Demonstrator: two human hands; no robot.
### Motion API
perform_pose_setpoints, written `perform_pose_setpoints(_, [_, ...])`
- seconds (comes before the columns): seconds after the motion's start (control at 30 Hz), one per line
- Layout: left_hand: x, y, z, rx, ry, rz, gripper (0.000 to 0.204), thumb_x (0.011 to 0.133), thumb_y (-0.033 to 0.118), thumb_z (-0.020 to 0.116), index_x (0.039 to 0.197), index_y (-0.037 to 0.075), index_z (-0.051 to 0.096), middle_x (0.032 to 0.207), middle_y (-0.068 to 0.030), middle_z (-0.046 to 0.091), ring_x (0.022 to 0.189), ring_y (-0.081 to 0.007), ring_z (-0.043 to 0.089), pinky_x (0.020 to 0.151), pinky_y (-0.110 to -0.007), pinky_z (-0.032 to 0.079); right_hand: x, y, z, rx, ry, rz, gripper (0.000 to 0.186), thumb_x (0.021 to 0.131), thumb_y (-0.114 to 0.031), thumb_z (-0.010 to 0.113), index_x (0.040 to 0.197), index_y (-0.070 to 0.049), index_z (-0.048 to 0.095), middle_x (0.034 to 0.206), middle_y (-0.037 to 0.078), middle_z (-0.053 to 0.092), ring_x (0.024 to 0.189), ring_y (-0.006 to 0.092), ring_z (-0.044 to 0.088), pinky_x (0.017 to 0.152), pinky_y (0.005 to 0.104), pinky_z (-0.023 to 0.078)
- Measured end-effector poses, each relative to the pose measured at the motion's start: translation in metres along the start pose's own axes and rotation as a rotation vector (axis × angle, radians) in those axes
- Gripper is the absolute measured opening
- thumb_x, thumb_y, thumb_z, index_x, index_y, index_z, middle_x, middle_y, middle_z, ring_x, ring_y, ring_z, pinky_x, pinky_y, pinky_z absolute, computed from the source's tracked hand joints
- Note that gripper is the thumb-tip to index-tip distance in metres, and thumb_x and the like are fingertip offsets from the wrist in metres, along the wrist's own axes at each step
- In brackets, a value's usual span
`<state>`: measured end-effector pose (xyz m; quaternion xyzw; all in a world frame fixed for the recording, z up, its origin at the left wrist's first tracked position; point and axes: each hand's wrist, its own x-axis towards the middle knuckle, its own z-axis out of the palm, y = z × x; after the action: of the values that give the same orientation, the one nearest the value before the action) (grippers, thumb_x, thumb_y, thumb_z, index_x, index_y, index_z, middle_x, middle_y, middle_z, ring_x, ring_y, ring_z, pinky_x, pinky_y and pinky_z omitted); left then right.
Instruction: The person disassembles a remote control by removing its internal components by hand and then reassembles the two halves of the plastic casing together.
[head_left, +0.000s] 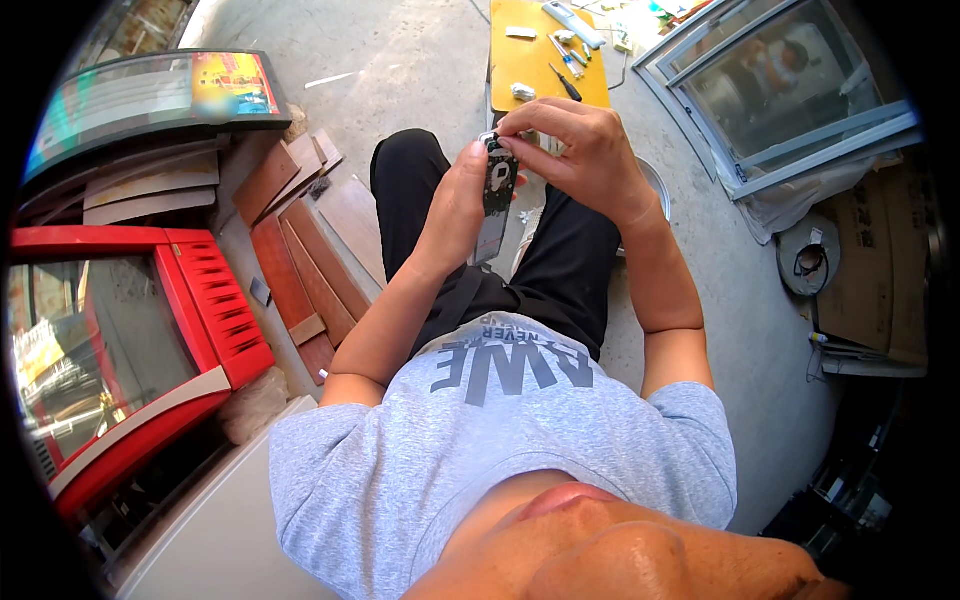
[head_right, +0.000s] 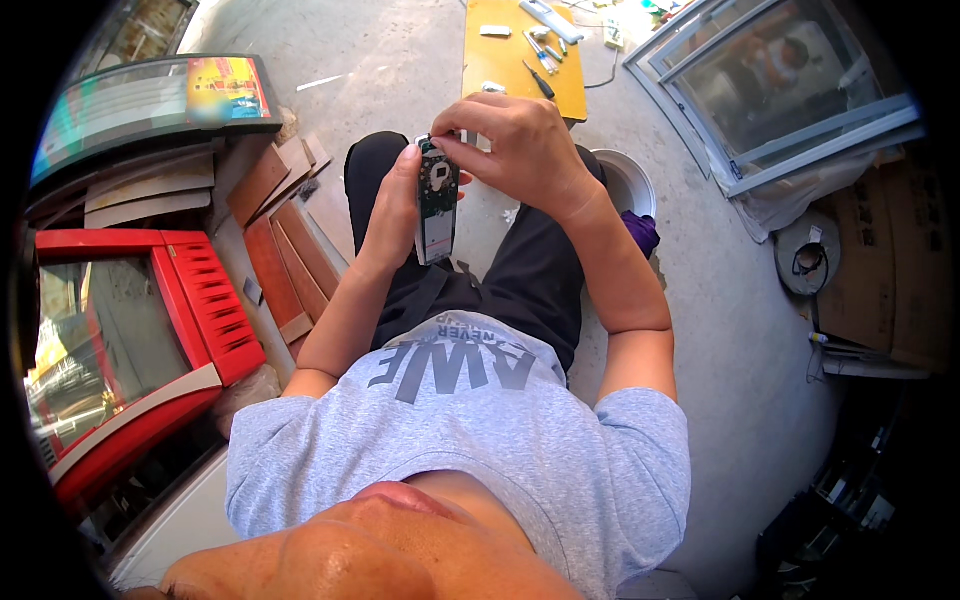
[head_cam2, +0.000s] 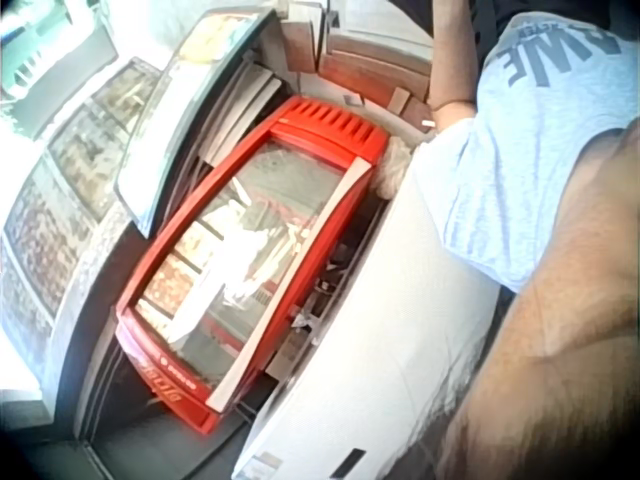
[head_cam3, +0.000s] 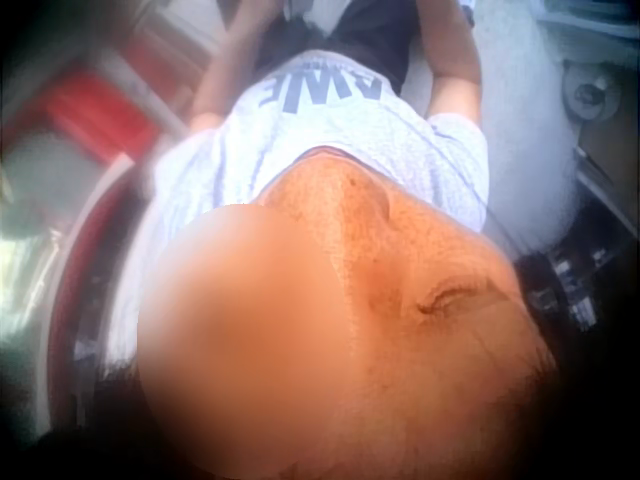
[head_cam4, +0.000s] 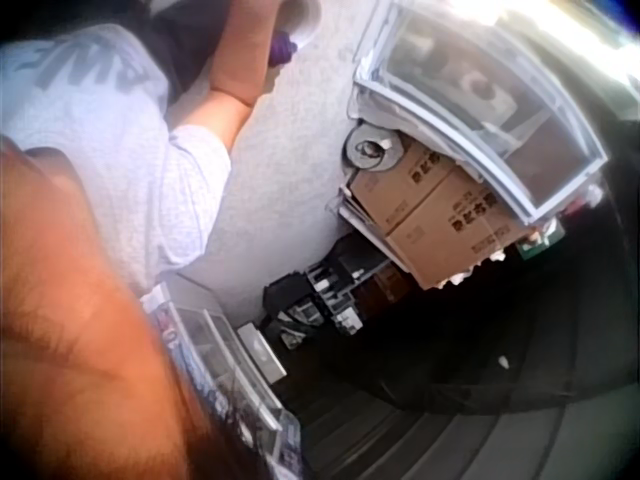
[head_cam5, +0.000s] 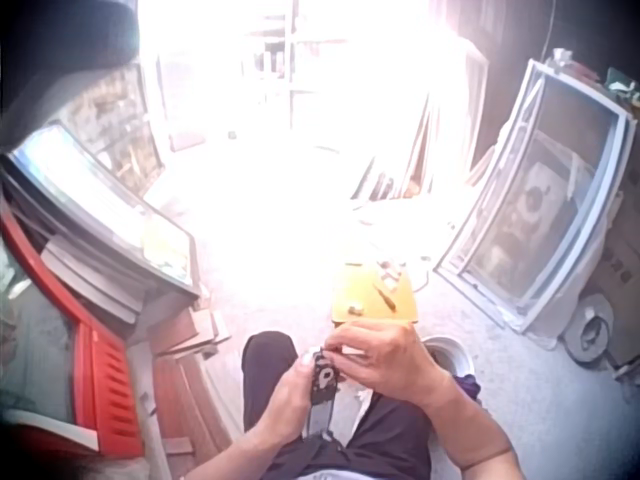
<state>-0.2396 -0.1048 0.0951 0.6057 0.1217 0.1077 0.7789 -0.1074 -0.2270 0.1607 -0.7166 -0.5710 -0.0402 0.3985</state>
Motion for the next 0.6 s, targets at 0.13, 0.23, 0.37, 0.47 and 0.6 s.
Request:
perform_pose_setpoints(0.13, [-0.002,-0.002,0.003,0.065,0.044,0.100,0.056,0.109,0.045,0.028,0.127,0.000,0.056,0.105,-0.0091,0.066,0.096,-0.0151,0.064,0.088,-0.030,0.052,-0.002,0.003,0.006,0.083,0.042,0.048,0.009,0.082,-0.014,0.076,0.091,-0.010,0.074,0.084,0.003,0.073,0.072,0.0192,0.070,0.065,0.0297,0.055])
perform_pose_setpoints(0.23, [-0.004,0.005,0.005,0.109,0.057,0.141,0.056,0.110,0.045,0.028,0.128,0.000,0.055,0.105,-0.0079,0.065,0.095,-0.0138,0.063,0.088,-0.029,0.051,-0.001,0.000,0.007,0.077,0.054,0.028,0.010,0.082,-0.013,0.075,0.092,-0.009,0.075,0.085,0.004,0.073,0.075,0.0192,0.071,0.066,0.0297,0.055])
perform_pose_setpoints(0.37, [-0.006,0.006,0.007,0.114,0.062,0.160,0.056,0.110,0.045,0.028,0.129,-0.001,0.054,0.104,-0.0076,0.064,0.094,-0.0134,0.063,0.087,-0.028,0.050,-0.003,0.000,0.008,0.106,0.050,0.024,0.010,0.082,-0.012,0.075,0.092,-0.008,0.075,0.087,0.004,0.073,0.079,0.0196,0.071,0.068,0.0295,0.056])
perform_pose_setpoints(0.47, [-0.008,0.003,0.008,0.102,0.065,0.145,0.056,0.110,0.045,0.028,0.130,-0.001,0.054,0.105,-0.0077,0.064,0.094,-0.0133,0.063,0.086,-0.028,0.050,-0.005,0.000,0.007,0.173,0.046,0.051,0.010,0.082,-0.011,0.075,0.091,-0.007,0.076,0.089,0.004,0.074,0.080,0.0202,0.071,0.070,0.0298,0.056])
perform_pose_setpoints(0.6, [-0.009,0.001,0.011,0.091,0.064,0.136,0.057,0.110,0.045,0.028,0.133,-0.001,0.053,0.104,-0.0076,0.064,0.095,-0.0132,0.063,0.087,-0.028,0.050,-0.005,0.003,0.003,0.115,0.038,-0.016,0.010,0.082,-0.010,0.075,0.091,-0.007,0.076,0.090,0.005,0.074,0.080,0.0209,0.071,0.071,0.0305,0.056])
